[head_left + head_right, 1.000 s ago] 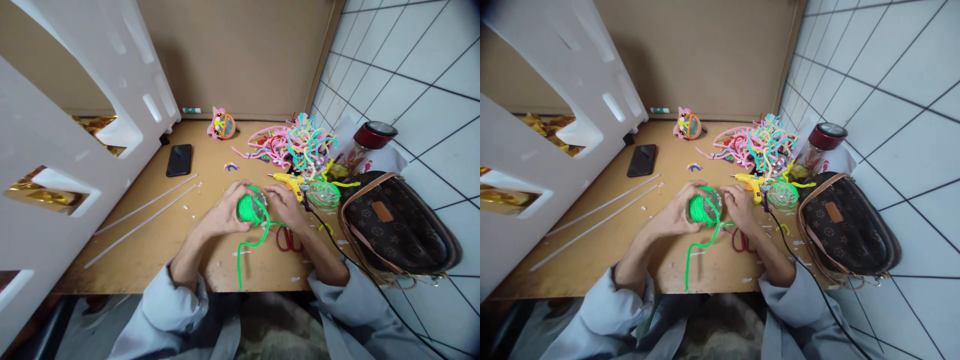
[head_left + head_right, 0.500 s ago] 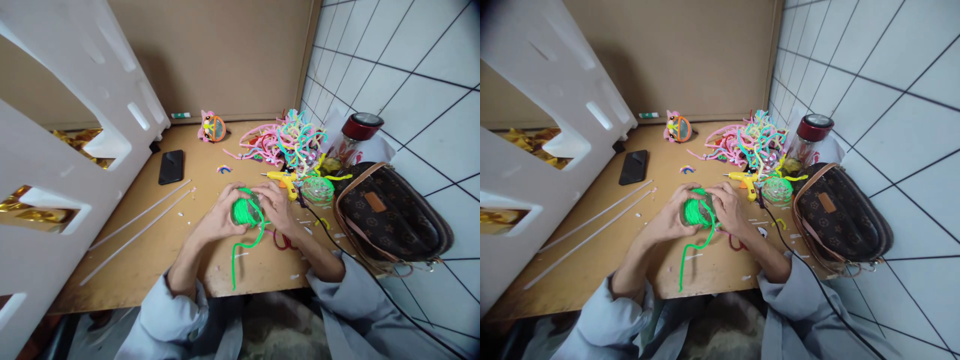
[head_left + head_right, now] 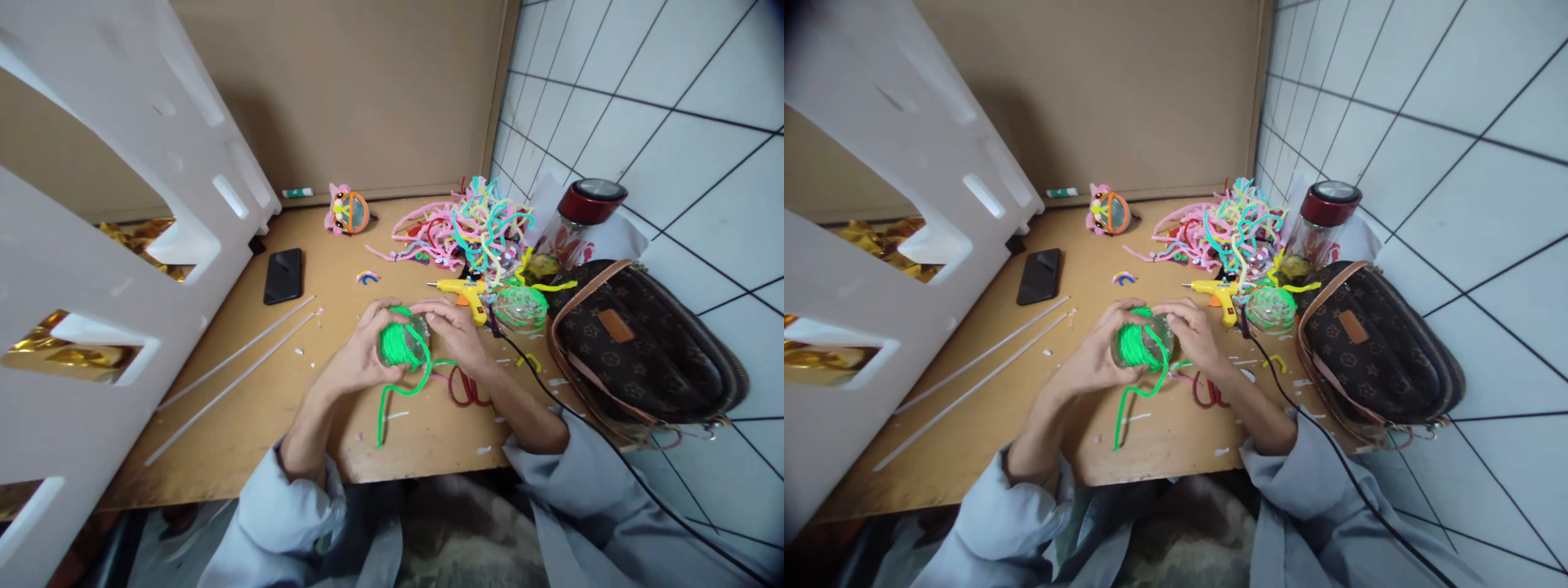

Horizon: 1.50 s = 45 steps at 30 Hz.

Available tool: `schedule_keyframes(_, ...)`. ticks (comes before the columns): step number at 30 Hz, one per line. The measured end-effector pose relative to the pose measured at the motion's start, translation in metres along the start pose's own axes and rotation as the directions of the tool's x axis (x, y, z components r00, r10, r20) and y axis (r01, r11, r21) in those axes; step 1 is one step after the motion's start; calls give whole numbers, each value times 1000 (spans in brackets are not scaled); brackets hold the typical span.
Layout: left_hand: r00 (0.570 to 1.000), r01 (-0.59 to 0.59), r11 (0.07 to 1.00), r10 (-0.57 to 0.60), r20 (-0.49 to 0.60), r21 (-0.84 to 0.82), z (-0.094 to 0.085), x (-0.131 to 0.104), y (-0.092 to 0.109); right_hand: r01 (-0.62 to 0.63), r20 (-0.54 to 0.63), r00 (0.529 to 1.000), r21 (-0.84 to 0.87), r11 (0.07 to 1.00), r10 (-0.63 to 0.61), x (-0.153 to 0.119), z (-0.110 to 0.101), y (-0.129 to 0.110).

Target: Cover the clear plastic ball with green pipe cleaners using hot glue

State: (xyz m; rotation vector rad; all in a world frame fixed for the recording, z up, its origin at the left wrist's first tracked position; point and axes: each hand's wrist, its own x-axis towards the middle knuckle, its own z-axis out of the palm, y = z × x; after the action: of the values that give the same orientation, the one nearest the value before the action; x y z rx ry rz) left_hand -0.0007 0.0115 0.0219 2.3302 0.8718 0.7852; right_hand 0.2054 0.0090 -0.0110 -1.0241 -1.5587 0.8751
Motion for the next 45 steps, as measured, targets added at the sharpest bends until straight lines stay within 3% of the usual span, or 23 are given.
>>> schedule_keyframes(5,1000,20,1000,-20,8,25,-1,1,1,-74,-4,997,83,994,74,-1,0,0)
schedule_keyframes(14,1000,14,1000,-14,-5,7,2,0,-1,46,41,998,-108,993,-41,0,0,6)
schedule_keyframes(25,1000,-8,1000,8,-1,15,1,0,-2,46,60,997,-126,991,-39,3,2,23)
schedule_keyframes(32,1000,-22,1000,22,2,4,1,0,0,73,46,997,-240,968,-63,5,4,34)
schedule_keyframes(41,999,3,999,-5,-42,-48,2,2,-7,-85,-218,976,-318,944,14,7,-5,33)
schedule_keyframes(45,995,17,998,-23,-94,-68,6,3,-11,-111,-270,963,-290,951,30,6,-10,28)
